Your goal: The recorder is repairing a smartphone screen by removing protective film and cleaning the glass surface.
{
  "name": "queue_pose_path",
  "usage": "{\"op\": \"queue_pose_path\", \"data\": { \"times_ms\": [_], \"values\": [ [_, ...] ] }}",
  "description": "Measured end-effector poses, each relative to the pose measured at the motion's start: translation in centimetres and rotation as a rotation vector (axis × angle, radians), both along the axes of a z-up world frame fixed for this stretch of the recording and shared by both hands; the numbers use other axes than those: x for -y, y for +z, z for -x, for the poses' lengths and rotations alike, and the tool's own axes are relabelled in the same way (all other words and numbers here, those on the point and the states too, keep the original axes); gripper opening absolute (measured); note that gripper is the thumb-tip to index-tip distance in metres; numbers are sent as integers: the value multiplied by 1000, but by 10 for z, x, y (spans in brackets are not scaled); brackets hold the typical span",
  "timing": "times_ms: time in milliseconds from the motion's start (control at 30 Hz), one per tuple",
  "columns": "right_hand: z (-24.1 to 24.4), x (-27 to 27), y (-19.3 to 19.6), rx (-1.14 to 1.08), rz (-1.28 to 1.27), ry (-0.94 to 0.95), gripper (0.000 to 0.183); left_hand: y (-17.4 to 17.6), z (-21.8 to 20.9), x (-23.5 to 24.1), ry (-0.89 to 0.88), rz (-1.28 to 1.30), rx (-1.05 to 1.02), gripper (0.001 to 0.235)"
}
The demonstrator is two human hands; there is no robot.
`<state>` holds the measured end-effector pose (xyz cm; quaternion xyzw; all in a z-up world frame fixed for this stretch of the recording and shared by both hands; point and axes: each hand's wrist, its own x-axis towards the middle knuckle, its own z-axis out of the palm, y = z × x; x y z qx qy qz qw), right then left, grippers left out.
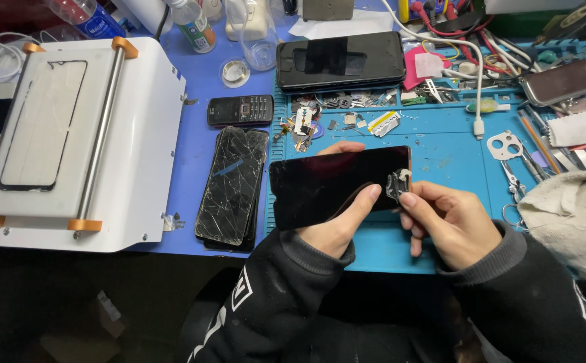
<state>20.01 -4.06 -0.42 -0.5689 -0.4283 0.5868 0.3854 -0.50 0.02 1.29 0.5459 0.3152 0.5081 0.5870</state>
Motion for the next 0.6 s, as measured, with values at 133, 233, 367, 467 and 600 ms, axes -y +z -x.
{"op": "queue_pose_path", "data": {
  "times_ms": [133,233,367,467,600],
  "values": [
    [2,1,4,-42,-39,23,26,-3,-1,1,-13,-13,48,52],
    [12,1,14,37,-46,-9,22,-6,-1,2,-1,-49,50,52],
    [11,1,15,61,-3,-27,20,-5,-1,1,26,-144,-67,51],
    [6,0,9,-3,12,20,22,0,1,1,-2,-79,-43,51],
    [1,-2,7,-32,56,116,26,0,3,0,-27,-61,-44,51]
  ]
}}
